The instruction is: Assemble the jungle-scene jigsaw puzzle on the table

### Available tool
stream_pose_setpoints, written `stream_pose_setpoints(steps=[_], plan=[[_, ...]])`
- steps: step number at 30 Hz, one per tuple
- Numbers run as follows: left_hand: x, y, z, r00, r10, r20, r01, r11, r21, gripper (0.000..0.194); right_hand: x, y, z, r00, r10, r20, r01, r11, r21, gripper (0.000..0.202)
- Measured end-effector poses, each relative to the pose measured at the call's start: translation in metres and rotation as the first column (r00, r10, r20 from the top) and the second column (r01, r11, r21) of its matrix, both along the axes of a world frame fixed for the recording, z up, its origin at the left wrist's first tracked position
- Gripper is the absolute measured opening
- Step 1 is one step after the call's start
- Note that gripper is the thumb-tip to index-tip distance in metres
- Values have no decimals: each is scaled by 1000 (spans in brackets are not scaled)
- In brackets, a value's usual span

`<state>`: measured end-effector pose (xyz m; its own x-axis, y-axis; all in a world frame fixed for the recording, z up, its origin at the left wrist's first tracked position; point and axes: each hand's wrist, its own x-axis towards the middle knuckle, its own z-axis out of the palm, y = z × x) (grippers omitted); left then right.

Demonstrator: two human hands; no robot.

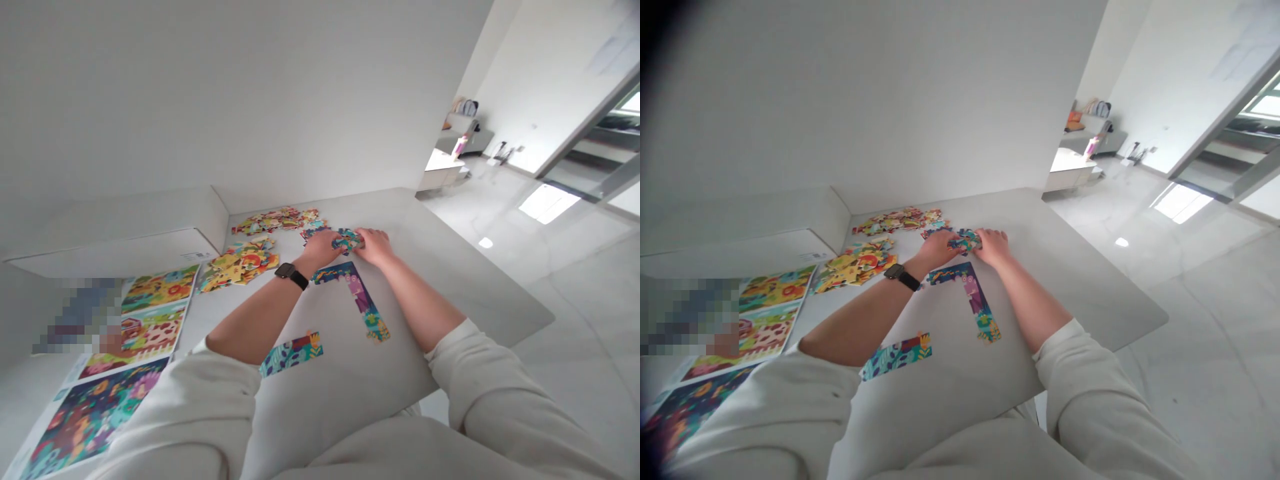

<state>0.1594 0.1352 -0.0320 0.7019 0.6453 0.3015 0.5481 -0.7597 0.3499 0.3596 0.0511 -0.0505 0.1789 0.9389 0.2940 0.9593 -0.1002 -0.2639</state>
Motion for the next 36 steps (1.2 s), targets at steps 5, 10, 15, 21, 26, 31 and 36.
stream_pose_setpoints(steps=[5, 10, 15, 21, 26, 31, 36], plan=[[18, 12, -9, 994, -60, -97, 62, 998, 12, 33, 13, -6, -2, 997, 41, -58, -40, 999, 19, 56], [13, 22, -8, 993, -69, -98, 74, 996, 48, 37, 14, -4, -3, 987, 66, -144, -58, 997, 59, 54], [1, 29, -7, 992, -99, -72, 101, 995, 20, 42, 19, 0, -10, 958, 95, -272, -57, 988, 142, 52], [-11, 33, -6, 1000, -21, 11, 21, 999, -24, 35, 27, 1, -13, 916, 21, -400, 74, 972, 223, 46], [-25, 23, -1, 987, 49, 154, -48, 999, -10, 32, 29, -3, -5, 927, -130, -352, 227, 942, 248, 49], [-48, 2, 13, 950, 128, 284, -90, 986, -142, 27, 25, -6, 2, 910, -186, -370, 296, 917, 266, 59], [-88, -32, 28, 890, 235, 390, -112, 943, -314, 28, 20, -4, 9, 862, -221, -457, 360, 901, 243, 56]])
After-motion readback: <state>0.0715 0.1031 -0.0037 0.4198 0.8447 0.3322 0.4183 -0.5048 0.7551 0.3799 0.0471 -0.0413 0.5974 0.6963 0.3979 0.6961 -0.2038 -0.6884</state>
